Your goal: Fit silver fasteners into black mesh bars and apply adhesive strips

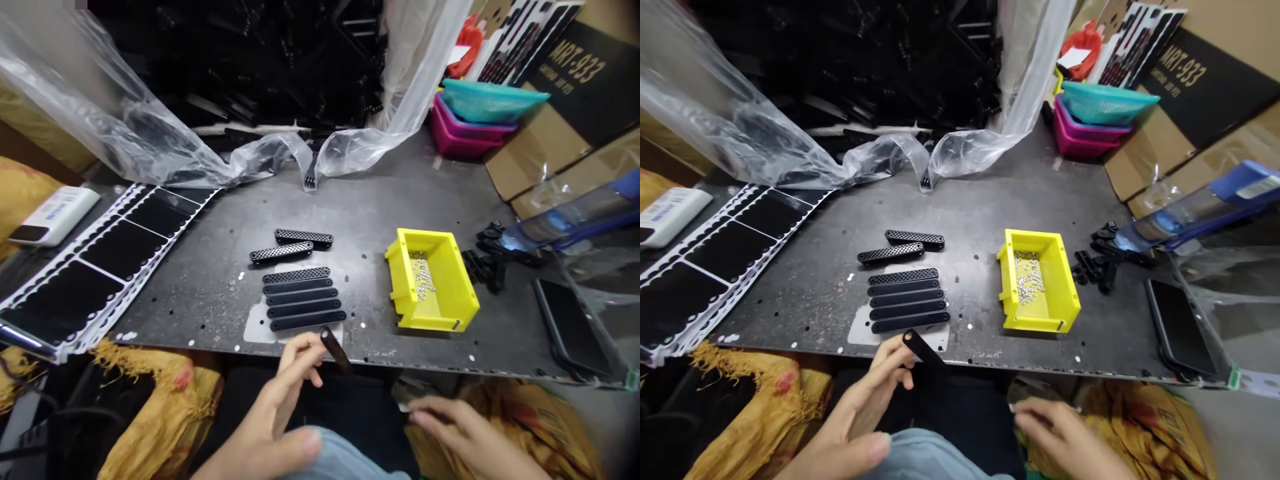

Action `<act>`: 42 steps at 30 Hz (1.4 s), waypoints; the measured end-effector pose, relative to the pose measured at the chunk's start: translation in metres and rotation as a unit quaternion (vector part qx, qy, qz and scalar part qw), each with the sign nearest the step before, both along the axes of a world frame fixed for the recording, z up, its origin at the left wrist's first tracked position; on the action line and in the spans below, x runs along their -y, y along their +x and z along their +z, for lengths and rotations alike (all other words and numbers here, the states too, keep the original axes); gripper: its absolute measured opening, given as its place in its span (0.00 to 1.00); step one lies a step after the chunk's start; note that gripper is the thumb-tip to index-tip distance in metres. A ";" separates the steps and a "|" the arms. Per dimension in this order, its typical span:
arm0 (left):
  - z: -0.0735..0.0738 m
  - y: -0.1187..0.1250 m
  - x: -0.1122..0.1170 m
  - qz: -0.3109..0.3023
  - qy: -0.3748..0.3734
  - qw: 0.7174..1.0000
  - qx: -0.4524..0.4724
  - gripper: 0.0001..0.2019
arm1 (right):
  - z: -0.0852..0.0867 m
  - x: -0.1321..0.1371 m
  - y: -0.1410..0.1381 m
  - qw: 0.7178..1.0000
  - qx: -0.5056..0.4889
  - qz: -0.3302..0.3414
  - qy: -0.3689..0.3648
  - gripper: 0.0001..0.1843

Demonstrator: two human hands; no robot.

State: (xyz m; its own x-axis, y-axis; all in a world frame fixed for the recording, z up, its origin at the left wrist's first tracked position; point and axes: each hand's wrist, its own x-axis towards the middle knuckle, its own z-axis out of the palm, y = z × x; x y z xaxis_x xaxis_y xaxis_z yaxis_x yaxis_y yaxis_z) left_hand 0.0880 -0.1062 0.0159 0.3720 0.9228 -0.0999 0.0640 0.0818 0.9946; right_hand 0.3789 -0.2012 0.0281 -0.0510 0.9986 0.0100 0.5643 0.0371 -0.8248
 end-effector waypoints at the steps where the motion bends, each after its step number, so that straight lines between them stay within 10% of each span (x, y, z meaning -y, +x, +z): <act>1: -0.002 0.006 0.001 0.001 -0.012 1.000 -0.021 0.25 | -0.004 -0.015 -0.013 0.999 -0.025 0.013 0.019 0.07; 6: 0.010 0.005 -0.008 -0.025 0.119 0.977 -0.175 0.26 | 0.006 -0.097 -0.083 0.978 -0.059 0.018 0.198 0.13; 10: 0.021 -0.027 -0.052 0.036 0.296 0.905 -0.303 0.39 | 0.020 -0.140 -0.083 0.968 0.026 0.034 0.248 0.17; 16: -0.008 -0.027 -0.113 -0.089 0.327 0.856 -0.390 0.58 | 0.024 -0.135 -0.053 0.978 0.023 -0.072 0.194 0.16; 23: -0.008 -0.038 -0.088 -0.069 0.307 0.878 -0.362 0.63 | 0.009 -0.158 -0.092 0.983 0.015 0.029 0.178 0.18; 29: -0.006 -0.080 -0.103 0.132 0.145 0.928 -0.316 0.16 | -0.016 -0.206 -0.134 0.958 0.057 0.170 0.224 0.13; 42: -0.018 -0.078 -0.113 0.139 0.100 0.944 -0.283 0.10 | -0.020 -0.215 -0.146 0.944 0.128 0.212 0.219 0.10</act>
